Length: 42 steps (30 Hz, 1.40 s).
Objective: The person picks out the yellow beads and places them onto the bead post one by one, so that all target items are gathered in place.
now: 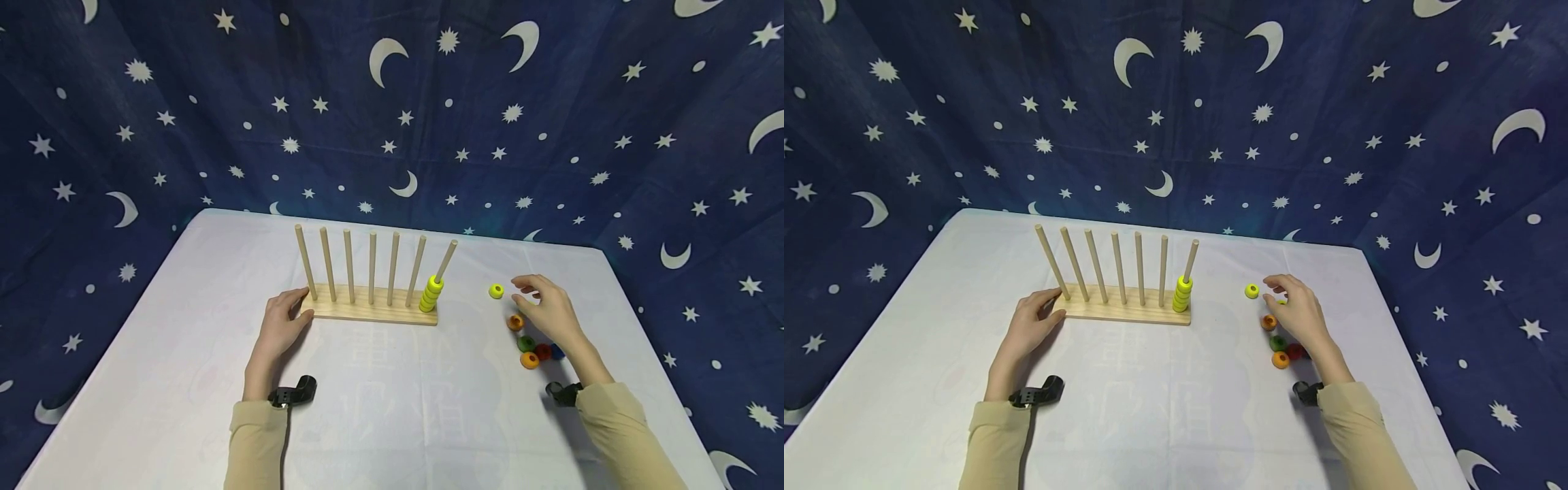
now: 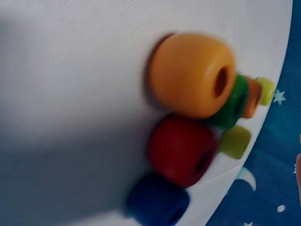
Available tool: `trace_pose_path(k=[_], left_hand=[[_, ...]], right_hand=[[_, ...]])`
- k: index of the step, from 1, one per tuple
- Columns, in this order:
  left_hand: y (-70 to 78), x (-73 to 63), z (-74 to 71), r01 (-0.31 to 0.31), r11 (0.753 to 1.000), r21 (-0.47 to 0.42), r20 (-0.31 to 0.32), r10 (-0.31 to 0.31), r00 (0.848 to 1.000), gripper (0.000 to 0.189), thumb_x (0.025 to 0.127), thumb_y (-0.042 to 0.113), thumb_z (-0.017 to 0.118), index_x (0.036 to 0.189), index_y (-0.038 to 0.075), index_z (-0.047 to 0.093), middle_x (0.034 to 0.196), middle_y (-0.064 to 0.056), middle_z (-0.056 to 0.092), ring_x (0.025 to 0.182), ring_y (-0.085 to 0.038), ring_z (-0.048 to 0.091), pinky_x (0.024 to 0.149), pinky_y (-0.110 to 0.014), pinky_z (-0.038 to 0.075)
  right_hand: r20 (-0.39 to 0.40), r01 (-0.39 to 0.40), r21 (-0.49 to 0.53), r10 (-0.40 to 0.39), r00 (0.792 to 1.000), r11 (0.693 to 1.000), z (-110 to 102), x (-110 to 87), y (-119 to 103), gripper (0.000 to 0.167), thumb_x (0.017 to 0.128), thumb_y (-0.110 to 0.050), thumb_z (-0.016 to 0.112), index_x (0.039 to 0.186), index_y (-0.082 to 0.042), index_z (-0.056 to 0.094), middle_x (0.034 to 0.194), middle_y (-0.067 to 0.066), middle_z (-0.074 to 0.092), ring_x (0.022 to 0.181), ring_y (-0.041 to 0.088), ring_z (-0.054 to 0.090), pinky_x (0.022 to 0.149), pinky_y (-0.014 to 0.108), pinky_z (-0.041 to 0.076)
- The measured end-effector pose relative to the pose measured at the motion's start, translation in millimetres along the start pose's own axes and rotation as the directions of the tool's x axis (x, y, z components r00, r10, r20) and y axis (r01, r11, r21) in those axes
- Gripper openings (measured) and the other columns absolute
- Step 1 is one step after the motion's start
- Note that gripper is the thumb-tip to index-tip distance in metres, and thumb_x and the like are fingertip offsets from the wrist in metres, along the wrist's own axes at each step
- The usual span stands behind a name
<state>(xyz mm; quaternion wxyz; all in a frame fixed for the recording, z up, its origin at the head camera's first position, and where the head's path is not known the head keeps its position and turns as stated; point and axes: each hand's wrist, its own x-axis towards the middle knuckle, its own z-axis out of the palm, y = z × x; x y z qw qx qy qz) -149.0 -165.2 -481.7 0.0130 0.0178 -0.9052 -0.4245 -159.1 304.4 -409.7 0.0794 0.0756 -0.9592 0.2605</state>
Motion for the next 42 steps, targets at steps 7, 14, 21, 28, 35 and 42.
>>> trace_pose_path(k=[7, 14, 21, 28, 35, 42], left_hand=[[0.8, -0.1, -0.4, 0.006, 1.000, 0.009, 0.008, -0.006, 1.000, 0.051, 0.091, 0.017, 0.062, 0.139, 0.002, 0.049, 0.141, -0.021, 0.049, 0.132, -0.037, 0.037, 0.109, -0.055, 0.033], [0.5, -0.5, -0.6, -0.002, 1.000, 0.000, 0.002, 0.002, 1.000, 0.050, 0.091, 0.015, 0.062, 0.138, 0.002, 0.050, 0.141, -0.021, 0.049, 0.131, -0.037, 0.037, 0.108, -0.055, 0.033], [0.4, -0.2, -2.2, 0.002, 1.000, -0.004, 0.023, -0.001, 1.000, 0.051, 0.092, 0.016, 0.061, 0.139, 0.003, 0.049, 0.142, -0.020, 0.048, 0.133, -0.037, 0.035, 0.110, -0.055, 0.031], [0.5, -0.5, -1.9, 0.005, 1.000, -0.003, 0.017, -0.005, 1.000, 0.051, 0.091, 0.016, 0.062, 0.139, 0.003, 0.049, 0.142, -0.020, 0.048, 0.134, -0.036, 0.035, 0.111, -0.055, 0.031], [0.1, -1.0, -1.6, -0.004, 1.000, 0.001, 0.003, 0.004, 1.000, 0.050, 0.091, 0.017, 0.061, 0.138, 0.002, 0.050, 0.141, -0.021, 0.049, 0.133, -0.038, 0.036, 0.110, -0.057, 0.031], [-0.2, -0.2, -1.5, 0.007, 1.000, 0.000, 0.021, -0.007, 1.000, 0.051, 0.092, 0.017, 0.061, 0.139, 0.003, 0.049, 0.143, -0.020, 0.048, 0.134, -0.037, 0.034, 0.111, -0.055, 0.029]], right_hand=[[0.109, -0.058, -0.050, 0.063, 0.992, 0.997, -3.0, 1.4, 17.8, 0.036, 0.088, -0.012, 0.063, 0.123, -0.002, 0.059, 0.118, 0.020, 0.063, 0.104, 0.036, 0.059, 0.089, 0.053, 0.048], [0.185, -0.100, -0.071, 0.112, 0.976, 0.992, -0.3, 1.3, 37.7, 0.041, 0.089, -0.017, 0.065, 0.127, -0.002, 0.057, 0.120, 0.023, 0.060, 0.108, 0.041, 0.058, 0.088, 0.057, 0.047], [0.222, -0.160, -0.085, 0.175, 0.959, 0.984, 3.6, 1.5, 46.1, 0.046, 0.088, -0.020, 0.065, 0.129, -0.001, 0.055, 0.122, 0.024, 0.059, 0.108, 0.040, 0.058, 0.091, 0.056, 0.047], [0.241, -0.205, -0.085, 0.220, 0.945, 0.975, 7.0, 0.2, 48.4, 0.044, 0.088, -0.015, 0.065, 0.128, 0.000, 0.055, 0.122, 0.024, 0.059, 0.106, 0.038, 0.059, 0.091, 0.053, 0.048], [0.232, -0.213, -0.075, 0.224, 0.946, 0.974, 9.4, -1.0, 50.0, 0.041, 0.088, -0.015, 0.064, 0.126, 0.001, 0.056, 0.120, 0.024, 0.059, 0.105, 0.038, 0.057, 0.091, 0.053, 0.048], [0.206, -0.209, -0.077, 0.221, 0.953, 0.975, 10.6, -1.7, 52.3, 0.036, 0.089, -0.012, 0.065, 0.121, 0.002, 0.060, 0.113, 0.023, 0.061, 0.101, 0.036, 0.058, 0.087, 0.051, 0.049]])
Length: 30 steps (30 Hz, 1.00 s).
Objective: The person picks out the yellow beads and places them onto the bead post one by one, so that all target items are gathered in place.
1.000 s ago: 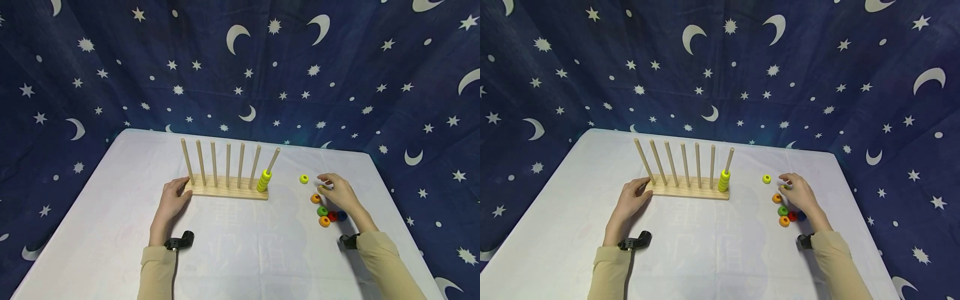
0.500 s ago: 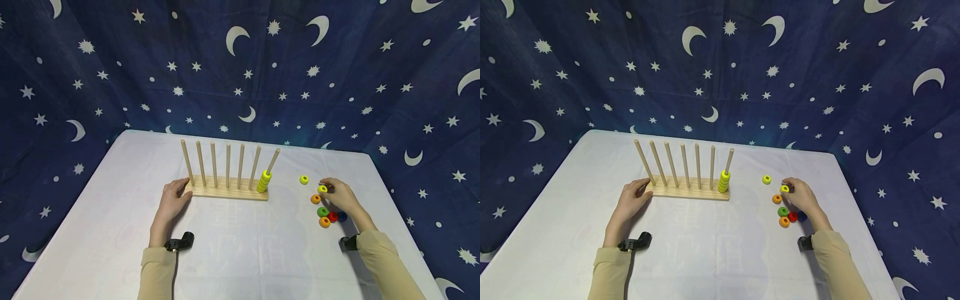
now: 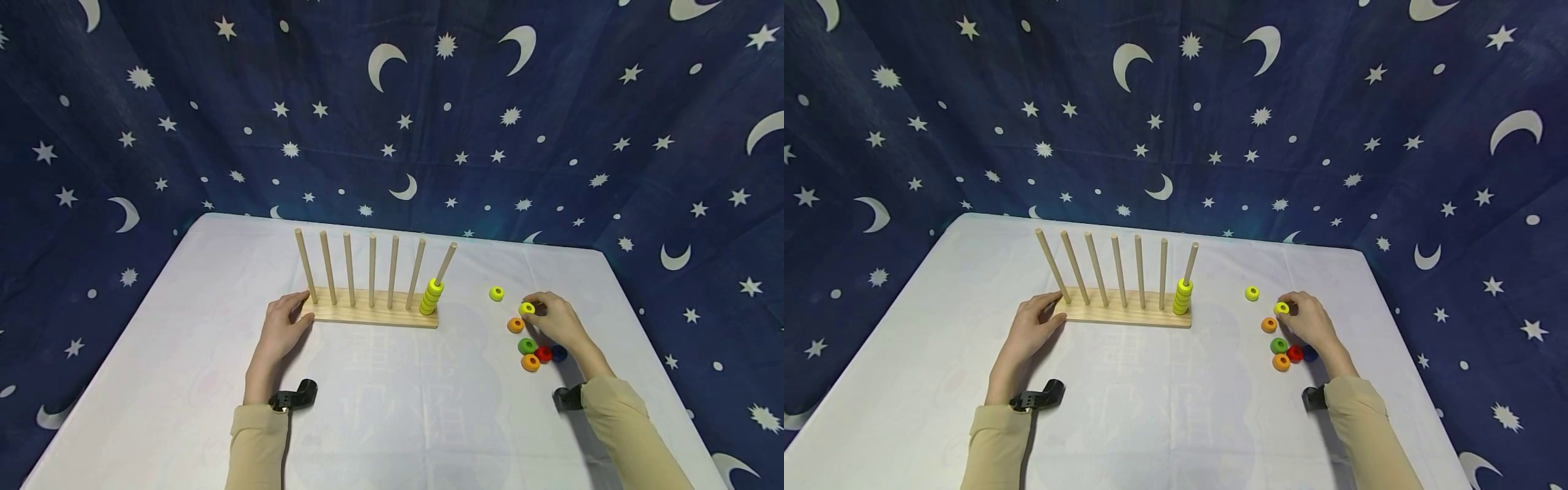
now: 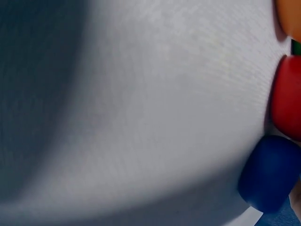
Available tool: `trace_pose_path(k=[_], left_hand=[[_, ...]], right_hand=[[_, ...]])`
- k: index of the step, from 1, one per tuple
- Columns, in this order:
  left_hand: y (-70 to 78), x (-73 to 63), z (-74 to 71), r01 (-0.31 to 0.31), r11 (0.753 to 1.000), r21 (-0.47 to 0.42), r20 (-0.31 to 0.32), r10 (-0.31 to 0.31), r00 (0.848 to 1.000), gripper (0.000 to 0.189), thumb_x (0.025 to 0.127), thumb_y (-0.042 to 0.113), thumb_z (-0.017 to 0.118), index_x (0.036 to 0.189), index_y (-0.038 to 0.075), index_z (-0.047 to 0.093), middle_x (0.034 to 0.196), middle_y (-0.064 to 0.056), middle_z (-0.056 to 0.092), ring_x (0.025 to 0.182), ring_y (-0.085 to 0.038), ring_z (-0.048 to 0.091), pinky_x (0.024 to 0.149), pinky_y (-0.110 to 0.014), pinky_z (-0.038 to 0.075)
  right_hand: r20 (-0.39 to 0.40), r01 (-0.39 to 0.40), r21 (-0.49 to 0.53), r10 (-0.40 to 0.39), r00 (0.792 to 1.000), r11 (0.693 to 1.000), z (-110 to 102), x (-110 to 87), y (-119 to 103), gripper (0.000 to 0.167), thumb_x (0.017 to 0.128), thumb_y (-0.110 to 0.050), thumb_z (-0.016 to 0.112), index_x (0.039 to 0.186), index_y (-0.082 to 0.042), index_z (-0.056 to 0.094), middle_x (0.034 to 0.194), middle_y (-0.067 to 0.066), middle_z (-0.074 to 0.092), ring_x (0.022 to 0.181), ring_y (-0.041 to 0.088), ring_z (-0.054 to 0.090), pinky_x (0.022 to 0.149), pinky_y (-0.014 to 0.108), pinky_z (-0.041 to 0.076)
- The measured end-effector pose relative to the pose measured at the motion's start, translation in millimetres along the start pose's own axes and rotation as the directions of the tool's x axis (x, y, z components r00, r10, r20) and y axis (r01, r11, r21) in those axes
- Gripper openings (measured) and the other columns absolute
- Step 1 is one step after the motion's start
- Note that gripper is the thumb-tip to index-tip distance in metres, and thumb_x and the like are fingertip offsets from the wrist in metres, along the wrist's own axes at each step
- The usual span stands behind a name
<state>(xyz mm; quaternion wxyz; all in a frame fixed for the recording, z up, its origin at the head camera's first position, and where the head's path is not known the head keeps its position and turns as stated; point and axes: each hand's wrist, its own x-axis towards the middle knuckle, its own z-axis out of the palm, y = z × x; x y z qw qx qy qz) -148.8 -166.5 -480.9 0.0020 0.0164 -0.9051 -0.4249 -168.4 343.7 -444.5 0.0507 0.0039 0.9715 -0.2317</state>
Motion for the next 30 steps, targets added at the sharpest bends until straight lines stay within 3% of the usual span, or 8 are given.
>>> trace_pose_path(k=[18, 30], left_hand=[[2.4, -1.3, -0.5, -0.002, 1.000, 0.006, -0.012, 0.002, 1.000, 0.051, 0.091, 0.016, 0.061, 0.139, 0.002, 0.049, 0.142, -0.021, 0.048, 0.134, -0.038, 0.035, 0.111, -0.057, 0.030], [2.4, -0.1, -0.5, 0.009, 1.000, 0.008, 0.006, -0.009, 1.000, 0.051, 0.091, 0.017, 0.061, 0.139, 0.003, 0.048, 0.143, -0.020, 0.047, 0.136, -0.038, 0.033, 0.112, -0.056, 0.028]], right_hand=[[-0.020, -0.033, 0.025, 0.033, 0.999, 0.999, -1.8, -3.8, -2.1, 0.039, 0.092, -0.021, 0.062, 0.124, 0.000, 0.055, 0.114, 0.025, 0.063, 0.106, 0.039, 0.059, 0.090, 0.054, 0.048], [-0.058, 0.000, 0.036, 0.002, 0.998, 0.999, -5.7, -8.7, -14.6, 0.041, 0.092, -0.018, 0.061, 0.128, -0.002, 0.054, 0.117, 0.025, 0.062, 0.106, 0.039, 0.059, 0.088, 0.054, 0.049]])
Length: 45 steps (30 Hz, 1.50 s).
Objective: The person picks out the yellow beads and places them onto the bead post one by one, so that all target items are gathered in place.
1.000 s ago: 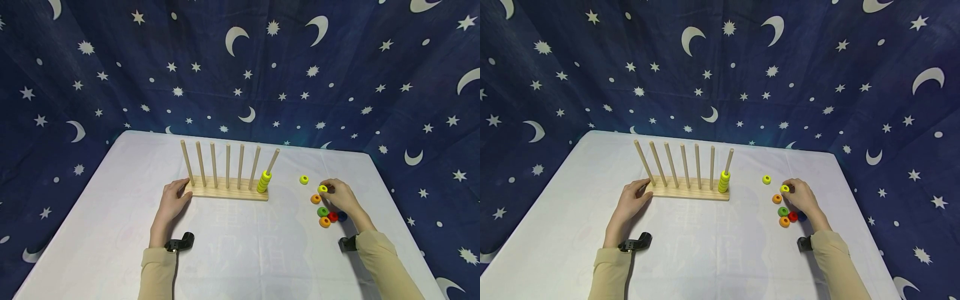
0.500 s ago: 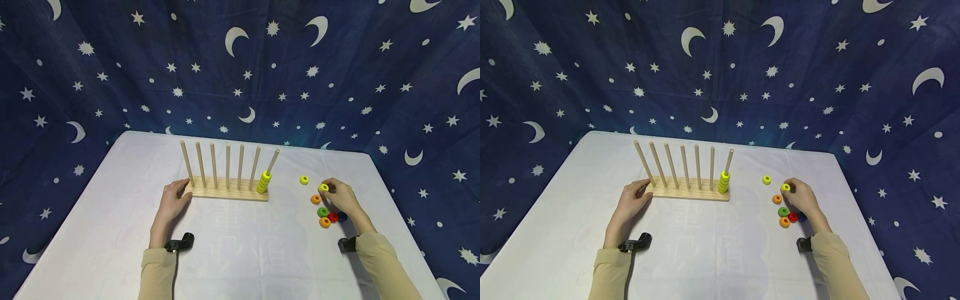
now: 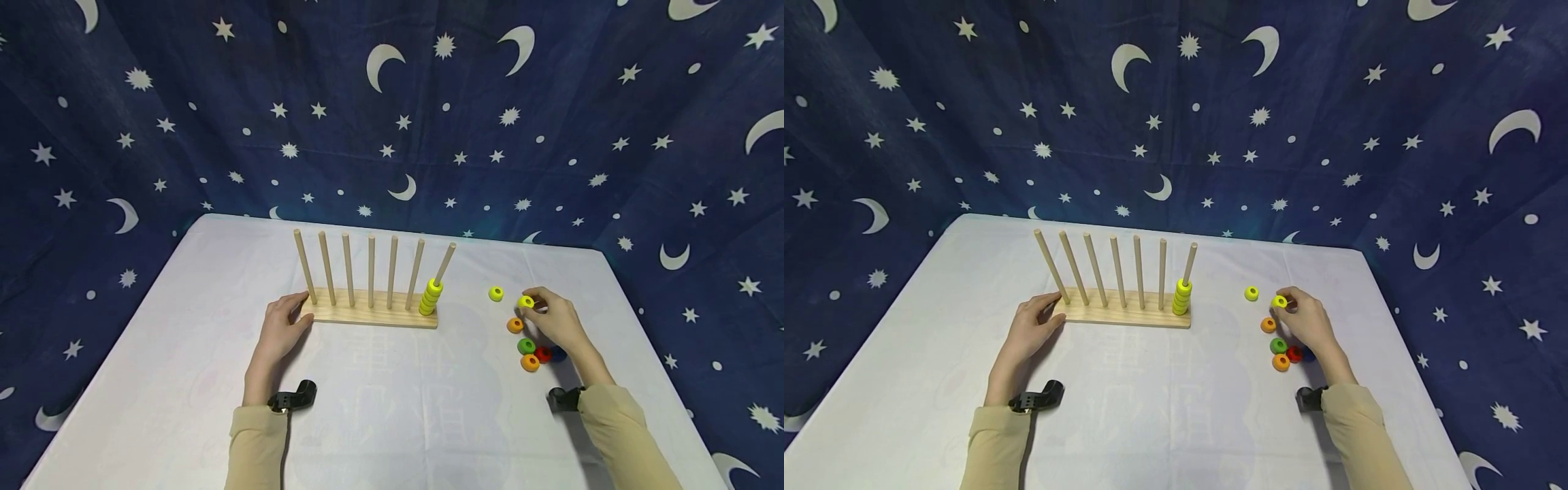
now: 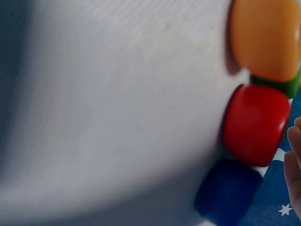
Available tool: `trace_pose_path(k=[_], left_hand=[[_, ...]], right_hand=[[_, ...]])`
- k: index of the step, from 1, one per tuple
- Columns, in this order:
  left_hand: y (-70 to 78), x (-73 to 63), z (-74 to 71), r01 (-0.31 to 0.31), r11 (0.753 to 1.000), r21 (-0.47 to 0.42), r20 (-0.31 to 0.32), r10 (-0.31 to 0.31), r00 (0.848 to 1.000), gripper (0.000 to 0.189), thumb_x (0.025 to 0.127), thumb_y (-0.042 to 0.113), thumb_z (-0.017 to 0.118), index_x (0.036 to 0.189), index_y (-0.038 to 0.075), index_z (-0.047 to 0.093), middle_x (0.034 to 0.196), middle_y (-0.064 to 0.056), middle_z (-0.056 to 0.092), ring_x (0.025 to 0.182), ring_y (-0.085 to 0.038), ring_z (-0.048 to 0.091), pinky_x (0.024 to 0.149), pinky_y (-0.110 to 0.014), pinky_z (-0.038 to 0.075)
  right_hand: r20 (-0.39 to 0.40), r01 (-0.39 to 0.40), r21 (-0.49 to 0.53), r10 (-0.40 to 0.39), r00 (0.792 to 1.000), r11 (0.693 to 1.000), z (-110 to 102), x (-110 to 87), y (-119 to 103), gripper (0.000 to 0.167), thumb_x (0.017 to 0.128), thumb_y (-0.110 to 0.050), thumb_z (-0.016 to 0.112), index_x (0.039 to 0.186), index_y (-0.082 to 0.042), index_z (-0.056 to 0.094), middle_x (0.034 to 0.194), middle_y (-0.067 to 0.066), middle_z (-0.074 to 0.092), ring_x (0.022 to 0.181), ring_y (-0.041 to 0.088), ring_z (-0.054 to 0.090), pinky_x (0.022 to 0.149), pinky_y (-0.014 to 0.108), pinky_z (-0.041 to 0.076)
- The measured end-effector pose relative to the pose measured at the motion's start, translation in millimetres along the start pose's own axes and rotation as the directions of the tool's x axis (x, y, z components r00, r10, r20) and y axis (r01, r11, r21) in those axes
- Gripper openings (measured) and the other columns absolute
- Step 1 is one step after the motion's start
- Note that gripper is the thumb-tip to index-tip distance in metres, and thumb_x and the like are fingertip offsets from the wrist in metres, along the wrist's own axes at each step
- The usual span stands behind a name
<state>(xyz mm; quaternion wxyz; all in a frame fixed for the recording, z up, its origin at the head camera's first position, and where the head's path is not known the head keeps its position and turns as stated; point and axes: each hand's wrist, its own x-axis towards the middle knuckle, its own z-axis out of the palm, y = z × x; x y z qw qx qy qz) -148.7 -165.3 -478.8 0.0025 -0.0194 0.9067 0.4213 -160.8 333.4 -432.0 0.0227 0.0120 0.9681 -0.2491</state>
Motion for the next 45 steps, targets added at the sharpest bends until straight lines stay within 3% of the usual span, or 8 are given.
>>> trace_pose_path(k=[13, 22, 28, 38, 45], left_hand=[[0.1, 0.9, 0.2, -0.009, 1.000, 0.008, -0.009, 0.009, 1.000, 0.051, 0.091, 0.016, 0.062, 0.139, 0.003, 0.049, 0.142, -0.020, 0.048, 0.134, -0.037, 0.035, 0.111, -0.055, 0.030], [-1.0, -0.9, 1.2, -0.005, 1.000, 0.002, -0.016, 0.005, 1.000, 0.051, 0.091, 0.017, 0.062, 0.138, 0.003, 0.050, 0.142, -0.020, 0.049, 0.134, -0.037, 0.035, 0.111, -0.055, 0.030], [-1.2, -0.1, 0.9, -0.008, 1.000, 0.006, -0.010, 0.008, 1.000, 0.051, 0.091, 0.017, 0.062, 0.139, 0.002, 0.049, 0.143, -0.020, 0.048, 0.134, -0.037, 0.035, 0.112, -0.055, 0.029], [-0.7, -0.3, 1.6, -0.008, 1.000, -0.001, -0.016, 0.008, 1.000, 0.050, 0.091, 0.017, 0.062, 0.138, 0.002, 0.050, 0.142, -0.020, 0.048, 0.134, -0.037, 0.035, 0.112, -0.055, 0.029], [-1.1, 0.3, 0.7, -0.018, 1.000, -0.004, -0.009, 0.018, 1.000, 0.050, 0.091, 0.015, 0.062, 0.138, 0.002, 0.050, 0.143, -0.021, 0.048, 0.135, -0.037, 0.034, 0.112, -0.055, 0.028]], right_hand=[[-0.082, 0.056, 0.061, -0.051, 0.995, 0.997, 0.7, -0.1, -25.8, 0.038, 0.092, -0.015, 0.060, 0.128, -0.003, 0.055, 0.120, 0.022, 0.061, 0.107, 0.037, 0.058, 0.092, 0.052, 0.049], [-0.207, 0.184, 0.096, -0.161, 0.965, 0.978, 0.1, -1.4, -47.7, 0.034, 0.091, -0.013, 0.062, 0.124, -0.004, 0.059, 0.116, 0.019, 0.064, 0.099, 0.033, 0.061, 0.086, 0.049, 0.051], [-0.262, 0.223, 0.135, -0.182, 0.948, 0.965, -1.2, -3.5, -66.8, 0.034, 0.091, -0.014, 0.063, 0.124, -0.006, 0.060, 0.115, 0.016, 0.065, 0.098, 0.030, 0.062, 0.085, 0.047, 0.052], [-0.327, 0.269, 0.145, -0.210, 0.921, 0.952, -6.5, -9.2, -99.9, 0.035, 0.090, -0.018, 0.065, 0.124, -0.009, 0.062, 0.116, 0.010, 0.066, 0.096, 0.024, 0.063, 0.083, 0.032, 0.050], [-0.371, 0.317, 0.156, -0.242, 0.896, 0.935, -9.3, -12.4, -119.9, 0.035, 0.089, -0.017, 0.067, 0.123, -0.010, 0.063, 0.114, 0.008, 0.067, 0.095, 0.021, 0.062, 0.081, 0.014, 0.045]])
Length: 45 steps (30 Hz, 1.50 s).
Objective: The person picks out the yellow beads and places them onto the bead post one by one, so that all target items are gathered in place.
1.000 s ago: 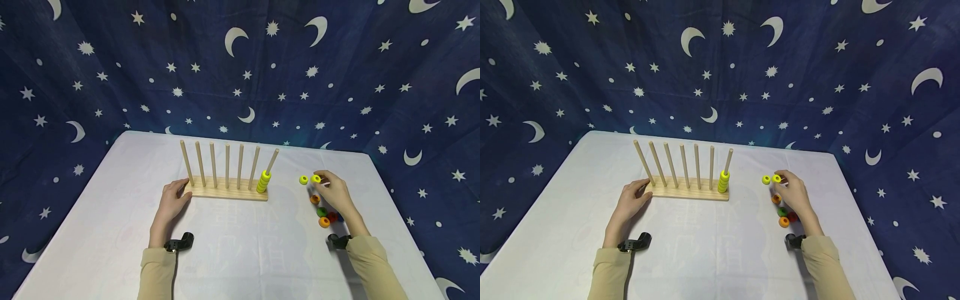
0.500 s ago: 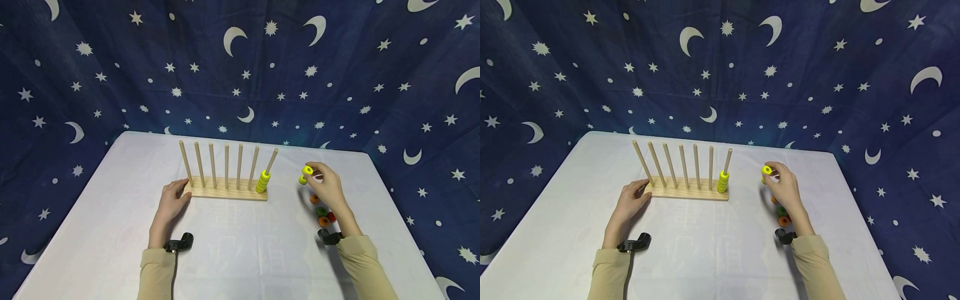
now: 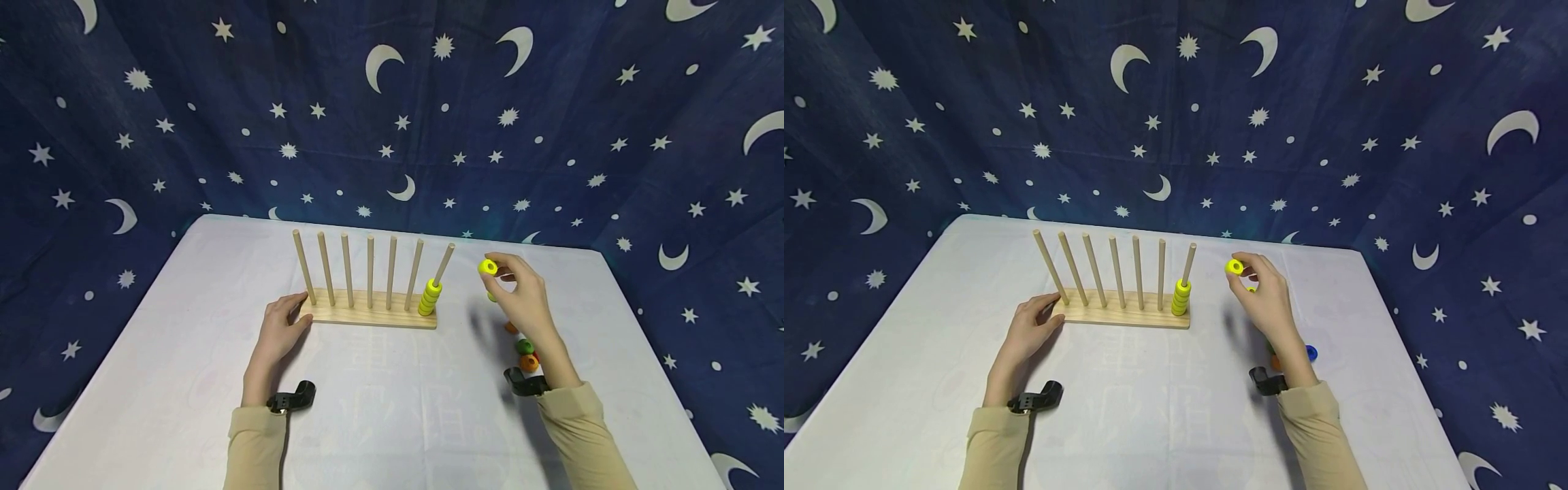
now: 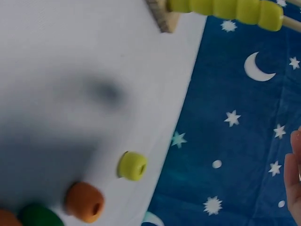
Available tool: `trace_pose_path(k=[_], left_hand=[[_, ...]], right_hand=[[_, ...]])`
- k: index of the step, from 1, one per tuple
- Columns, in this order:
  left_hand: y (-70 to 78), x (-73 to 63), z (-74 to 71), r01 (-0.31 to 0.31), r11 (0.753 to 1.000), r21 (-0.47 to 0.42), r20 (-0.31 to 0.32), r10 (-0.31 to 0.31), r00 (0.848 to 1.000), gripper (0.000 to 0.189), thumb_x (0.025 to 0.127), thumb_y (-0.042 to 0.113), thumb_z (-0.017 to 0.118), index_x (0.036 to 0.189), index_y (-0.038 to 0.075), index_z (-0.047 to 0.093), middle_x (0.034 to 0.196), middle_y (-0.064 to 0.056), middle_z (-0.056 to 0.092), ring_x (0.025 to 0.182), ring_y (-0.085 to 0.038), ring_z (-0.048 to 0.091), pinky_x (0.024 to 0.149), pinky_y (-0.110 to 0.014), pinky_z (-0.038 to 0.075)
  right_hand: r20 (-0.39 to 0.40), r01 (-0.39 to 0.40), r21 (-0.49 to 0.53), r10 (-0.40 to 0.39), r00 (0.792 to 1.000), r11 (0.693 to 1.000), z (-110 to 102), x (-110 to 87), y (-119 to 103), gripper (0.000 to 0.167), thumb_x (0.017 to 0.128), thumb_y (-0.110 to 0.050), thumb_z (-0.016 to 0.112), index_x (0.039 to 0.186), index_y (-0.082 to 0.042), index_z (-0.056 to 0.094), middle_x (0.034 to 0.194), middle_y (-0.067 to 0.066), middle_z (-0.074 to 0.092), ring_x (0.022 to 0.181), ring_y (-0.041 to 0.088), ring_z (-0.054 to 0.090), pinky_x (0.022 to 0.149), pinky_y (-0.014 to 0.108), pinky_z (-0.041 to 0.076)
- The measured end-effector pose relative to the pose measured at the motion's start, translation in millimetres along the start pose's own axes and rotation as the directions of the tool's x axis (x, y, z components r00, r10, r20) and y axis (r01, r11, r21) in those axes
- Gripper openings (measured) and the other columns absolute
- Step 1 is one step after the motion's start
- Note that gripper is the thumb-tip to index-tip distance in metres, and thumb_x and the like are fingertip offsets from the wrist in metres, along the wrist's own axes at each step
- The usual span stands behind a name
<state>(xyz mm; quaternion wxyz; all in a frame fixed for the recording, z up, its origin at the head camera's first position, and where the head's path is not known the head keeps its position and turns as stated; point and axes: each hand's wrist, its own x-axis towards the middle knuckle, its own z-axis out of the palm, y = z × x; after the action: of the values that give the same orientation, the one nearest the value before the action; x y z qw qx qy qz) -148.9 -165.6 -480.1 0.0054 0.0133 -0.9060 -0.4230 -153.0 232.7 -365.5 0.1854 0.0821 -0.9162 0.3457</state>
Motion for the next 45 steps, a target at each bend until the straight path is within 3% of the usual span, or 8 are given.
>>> trace_pose_path(k=[18, 35, 45], left_hand=[[1.1, -0.8, -0.9, 0.013, 1.000, 0.010, 0.004, -0.013, 1.000, 0.051, 0.091, 0.016, 0.062, 0.138, 0.002, 0.049, 0.143, -0.020, 0.048, 0.135, -0.037, 0.034, 0.113, -0.055, 0.028], [-1.3, -2.1, -1.2, 0.013, 1.000, 0.002, 0.008, -0.014, 1.000, 0.051, 0.092, 0.016, 0.061, 0.139, 0.003, 0.049, 0.143, -0.020, 0.048, 0.135, -0.037, 0.033, 0.113, -0.055, 0.028], [0.0, -0.3, 1.1, 0.016, 1.000, 0.012, -0.011, -0.015, 1.000, 0.051, 0.091, 0.016, 0.061, 0.139, 0.003, 0.049, 0.141, -0.020, 0.049, 0.132, -0.036, 0.037, 0.110, -0.055, 0.032]], right_hand=[[-0.082, 0.163, 0.086, -0.156, 0.984, 0.983, -3.8, 6.4, -42.8, 0.038, 0.086, -0.009, 0.070, 0.123, -0.008, 0.062, 0.110, 0.009, 0.067, 0.094, 0.015, 0.058, 0.084, 0.015, 0.044], [-0.092, 0.218, 0.160, -0.205, 0.974, 0.963, -2.1, 17.1, -63.1, 0.036, 0.086, -0.008, 0.070, 0.120, -0.006, 0.061, 0.107, 0.007, 0.068, 0.095, 0.012, 0.057, 0.086, 0.021, 0.045], [-0.060, 0.198, 0.197, -0.190, 0.980, 0.960, 2.1, 22.2, -69.2, 0.034, 0.088, -0.012, 0.068, 0.122, -0.010, 0.063, 0.109, 0.005, 0.067, 0.095, 0.012, 0.056, 0.087, 0.027, 0.046]])
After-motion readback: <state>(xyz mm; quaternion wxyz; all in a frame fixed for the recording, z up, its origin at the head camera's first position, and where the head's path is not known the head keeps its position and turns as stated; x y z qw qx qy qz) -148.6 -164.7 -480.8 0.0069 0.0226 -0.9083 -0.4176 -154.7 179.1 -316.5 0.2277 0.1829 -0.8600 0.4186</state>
